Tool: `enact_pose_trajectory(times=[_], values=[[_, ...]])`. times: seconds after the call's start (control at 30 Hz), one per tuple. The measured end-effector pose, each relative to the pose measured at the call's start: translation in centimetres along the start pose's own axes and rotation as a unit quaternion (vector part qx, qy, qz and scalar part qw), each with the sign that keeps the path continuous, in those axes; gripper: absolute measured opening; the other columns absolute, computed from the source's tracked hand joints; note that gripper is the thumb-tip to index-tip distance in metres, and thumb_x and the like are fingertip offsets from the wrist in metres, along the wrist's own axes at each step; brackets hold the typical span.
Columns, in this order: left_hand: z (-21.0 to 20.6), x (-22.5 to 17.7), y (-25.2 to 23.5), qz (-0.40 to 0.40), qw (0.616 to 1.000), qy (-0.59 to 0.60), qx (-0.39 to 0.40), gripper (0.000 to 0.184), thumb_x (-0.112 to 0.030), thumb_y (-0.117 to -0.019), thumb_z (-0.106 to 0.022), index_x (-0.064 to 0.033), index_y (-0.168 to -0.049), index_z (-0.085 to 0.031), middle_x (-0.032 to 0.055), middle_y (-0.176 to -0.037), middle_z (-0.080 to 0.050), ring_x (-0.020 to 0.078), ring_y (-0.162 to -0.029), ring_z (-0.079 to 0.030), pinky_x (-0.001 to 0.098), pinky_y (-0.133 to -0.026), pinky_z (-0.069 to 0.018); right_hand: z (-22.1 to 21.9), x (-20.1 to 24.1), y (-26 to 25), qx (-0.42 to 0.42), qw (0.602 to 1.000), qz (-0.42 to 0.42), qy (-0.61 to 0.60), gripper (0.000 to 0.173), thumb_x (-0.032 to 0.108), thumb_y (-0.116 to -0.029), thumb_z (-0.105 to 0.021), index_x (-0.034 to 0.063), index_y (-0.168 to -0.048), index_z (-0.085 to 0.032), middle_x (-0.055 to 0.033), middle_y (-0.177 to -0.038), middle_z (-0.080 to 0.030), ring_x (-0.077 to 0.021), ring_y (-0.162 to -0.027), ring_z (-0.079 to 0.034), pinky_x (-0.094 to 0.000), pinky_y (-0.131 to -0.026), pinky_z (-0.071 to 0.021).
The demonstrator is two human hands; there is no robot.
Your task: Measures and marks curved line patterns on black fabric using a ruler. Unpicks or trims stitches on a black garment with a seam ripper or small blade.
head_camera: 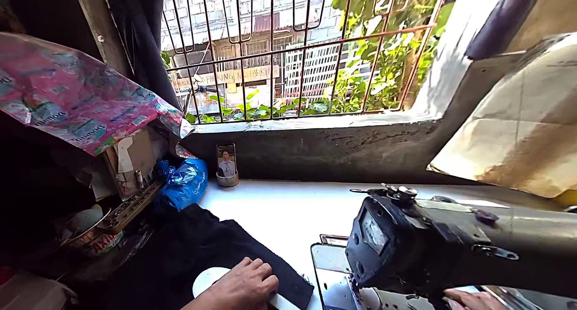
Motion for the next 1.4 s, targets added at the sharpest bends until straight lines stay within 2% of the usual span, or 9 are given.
enact_pose_trajectory(times=[0.3,0.4,0.5,0.63,0.7,0.77,0.97,1.23,1.4], values=[[8.5,5.4,-0.1,0.207,0.937,0.194,-0.205,0.036,-0.011,-0.1044,-0.038,0.0081,-0.127,-0.058,0.0084,-0.078,-0.064,0.0177,-0.067,-0.062,0.0353,-0.066,-0.0545,0.2,0.4,0.5,-0.009,0.999,0.039,-0.014,0.027,-0.001,-0.0963,-0.051,-0.0136,-0.111,-0.07,-0.0415,-0.11,-0.063,-0.0559,-0.101,-0.065,-0.0631,-0.087,-0.052],[12.0,8.8,-1.0,0.344,0.75,0.463,-0.324,0.04,-0.021,-0.1125,-0.024,-0.0028,-0.136,-0.05,-0.0053,-0.064,-0.046,0.0027,-0.048,-0.042,0.0182,-0.048,-0.0395,0.4,0.4,0.6,-0.028,0.999,0.039,-0.009,0.025,-0.001,-0.0943,-0.054,-0.0106,-0.109,-0.072,-0.038,-0.107,-0.065,-0.0529,-0.094,-0.067,-0.0638,-0.08,-0.0537],[11.2,11.5,-3.9,0.453,0.605,0.577,-0.31,0.066,-0.063,-0.1064,-0.016,-0.0116,-0.122,-0.054,-0.0064,-0.059,-0.041,0.003,-0.041,-0.036,0.0175,-0.039,-0.0335,0.2,0.4,0.7,-0.046,0.998,0.047,0.003,0.024,-0.001,-0.093,-0.055,-0.0077,-0.106,-0.074,-0.0341,-0.105,-0.066,-0.05,-0.09,-0.069,-0.0623,-0.074,-0.0554],[7.2,15.6,-8.5,0.525,0.739,0.369,-0.206,0.056,-0.039,-0.114,-0.023,-0.0018,-0.12,-0.064,0.0032,-0.073,-0.046,0.0131,-0.055,-0.04,0.0284,-0.052,-0.0369,0.1,0.6,0.8,-0.048,0.998,0.039,0.003,0.023,-0.001,-0.0928,-0.056,-0.0051,-0.104,-0.075,-0.0318,-0.105,-0.067,-0.0478,-0.088,-0.07,-0.0605,-0.072,-0.0564],[5.9,17.1,-11.3,0.505,0.823,0.229,-0.121,0.039,-0.024,-0.1114,-0.041,0.0043,-0.118,-0.068,0.0247,-0.106,-0.066,0.0352,-0.097,-0.063,0.0528,-0.086,-0.0492,0.0,0.7,0.9,-0.071,0.996,0.047,0.01,0.023,0.0,-0.0911,-0.056,-0.0034,-0.102,-0.076,-0.03,-0.102,-0.068,-0.0457,-0.084,-0.071,-0.0584,-0.068,-0.0573],[4.9,17.3,-13.5,0.476,0.862,0.154,-0.08,0.038,-0.023,-0.11,-0.044,0.005,-0.124,-0.066,0.031,-0.126,-0.064,0.0462,-0.123,-0.059,0.0649,-0.103,-0.0425,0.0,0.5,0.9,-0.104,0.993,0.058,0.026,0.024,0.004,-0.0897,-0.055,-0.002,-0.098,-0.077,-0.0269,-0.097,-0.069,-0.0426,-0.079,-0.071,-0.0557,-0.063,-0.0574],[4.6,16.0,-18.7,0.375,0.92,-0.011,-0.116,0.035,-0.021,-0.1108,-0.043,-0.0012,-0.131,-0.064,0.0275,-0.13,-0.062,0.0464,-0.118,-0.061,0.0608,-0.1,-0.0469,-0.5,0.2,0.9,-0.113,0.99,0.059,0.057,0.028,0.012,-0.0915,-0.052,0.0004,-0.094,-0.077,-0.0224,-0.091,-0.068,-0.0407,-0.071,-0.069,-0.0561,-0.055,-0.0537],[-0.4,13.8,-20.0,0.272,0.954,0.044,-0.114,0.032,-0.015,-0.1084,-0.046,0.0061,-0.121,-0.067,0.0288,-0.121,-0.065,0.0438,-0.119,-0.061,0.0581,-0.106,-0.0409,-0.3,0.6,0.7,-0.124,0.988,0.058,0.077,0.03,0.016,-0.0925,-0.051,-0.0001,-0.093,-0.077,-0.0203,-0.085,-0.067,-0.0389,-0.067,-0.068,-0.0533,-0.051,-0.0518],[2.1,11.2,-21.1,0.197,0.975,0.05,-0.086,0.035,-0.016,-0.1049,-0.056,-0.0019,-0.136,-0.064,0.0253,-0.134,-0.061,0.0442,-0.13,-0.053,0.0628,-0.108,-0.0347,-0.3,0.7,0.7,-0.126,0.987,0.069,0.073,0.032,0.017,-0.0924,-0.049,-0.0003,-0.095,-0.077,-0.0213,-0.085,-0.066,-0.0387,-0.063,-0.067,-0.0529,-0.049,-0.0499]])
Point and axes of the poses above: each hand's wrist, its own y-axis away from the middle knuckle, its own z-axis out of the back of the hand, x = y × z, the point moved 8 cm from there along -y, towards the middle knuckle
